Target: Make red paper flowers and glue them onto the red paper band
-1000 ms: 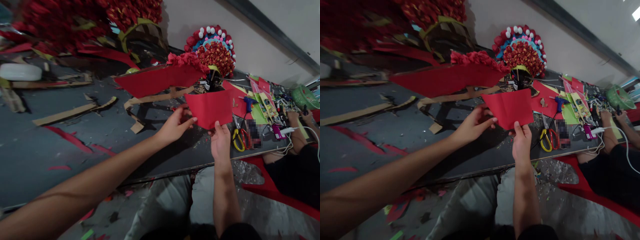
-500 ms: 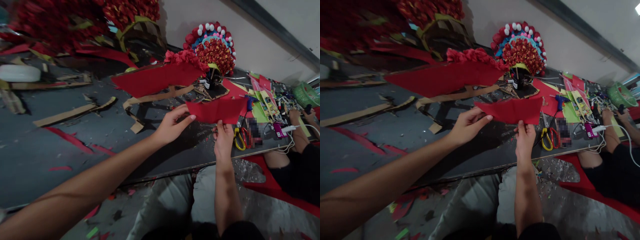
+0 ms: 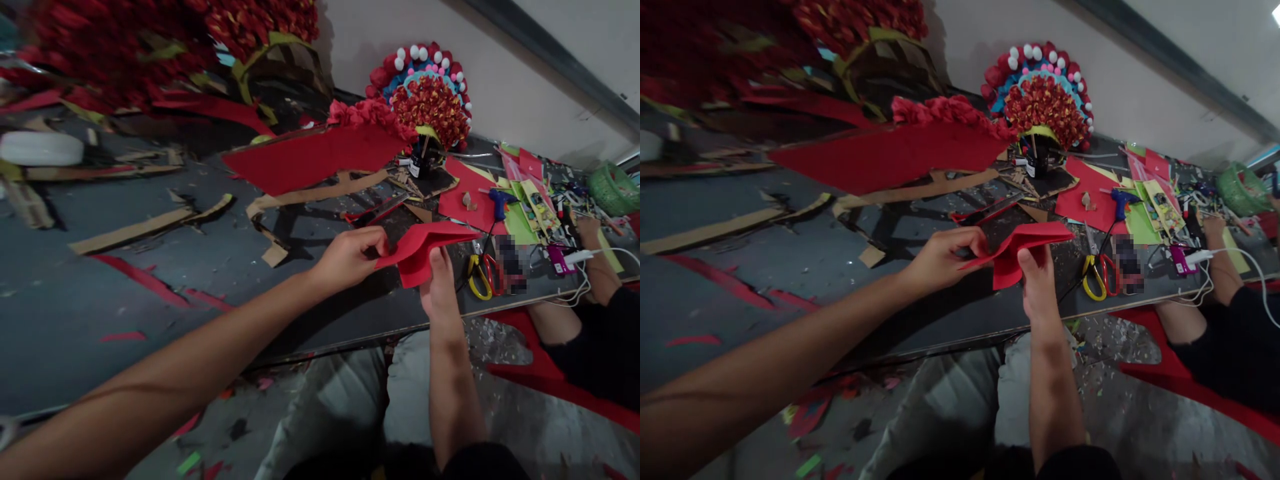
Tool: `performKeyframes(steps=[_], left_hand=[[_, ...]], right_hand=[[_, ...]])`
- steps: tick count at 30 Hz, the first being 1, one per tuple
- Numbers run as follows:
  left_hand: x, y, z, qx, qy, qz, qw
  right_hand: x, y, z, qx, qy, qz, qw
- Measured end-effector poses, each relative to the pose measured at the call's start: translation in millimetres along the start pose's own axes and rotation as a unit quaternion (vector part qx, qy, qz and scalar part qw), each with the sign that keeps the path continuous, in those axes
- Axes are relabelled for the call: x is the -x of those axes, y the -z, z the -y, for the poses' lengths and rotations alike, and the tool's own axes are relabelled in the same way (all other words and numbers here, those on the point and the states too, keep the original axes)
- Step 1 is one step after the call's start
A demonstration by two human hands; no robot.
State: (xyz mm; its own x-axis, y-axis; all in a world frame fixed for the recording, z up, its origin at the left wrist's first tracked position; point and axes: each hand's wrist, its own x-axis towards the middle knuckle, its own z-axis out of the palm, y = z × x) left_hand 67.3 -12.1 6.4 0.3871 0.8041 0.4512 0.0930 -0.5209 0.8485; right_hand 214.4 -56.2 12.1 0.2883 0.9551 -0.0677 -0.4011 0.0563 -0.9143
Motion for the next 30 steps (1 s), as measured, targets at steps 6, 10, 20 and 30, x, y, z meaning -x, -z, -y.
performKeyframes(steps=[6, 10, 20, 30], left_hand=[[-2.8, -2.3, 2.7, 0.076, 0.072, -0.059, 0.993], [-3.4, -1.7, 3.7, 0.070, 0.111, -0.099, 0.986], [5.8, 1.8, 6.3, -0.145, -0.022, -0.065, 0.987], [-0.8, 2.7, 15.0, -0.025, -0.004, -0.384, 0.923]], right_hand=[[-4.8, 2.4, 4.2, 0.001, -0.019, -0.029, 0.999], [-7.1, 8.4, 1.9, 0.055, -0.025, -0.037, 0.997], [-3.8, 12.2, -0.7, 0.151, 0.023, 0.004, 0.988], [-14.0, 24.9, 11.4, 0.085, 0.057, -0.086, 0.991]])
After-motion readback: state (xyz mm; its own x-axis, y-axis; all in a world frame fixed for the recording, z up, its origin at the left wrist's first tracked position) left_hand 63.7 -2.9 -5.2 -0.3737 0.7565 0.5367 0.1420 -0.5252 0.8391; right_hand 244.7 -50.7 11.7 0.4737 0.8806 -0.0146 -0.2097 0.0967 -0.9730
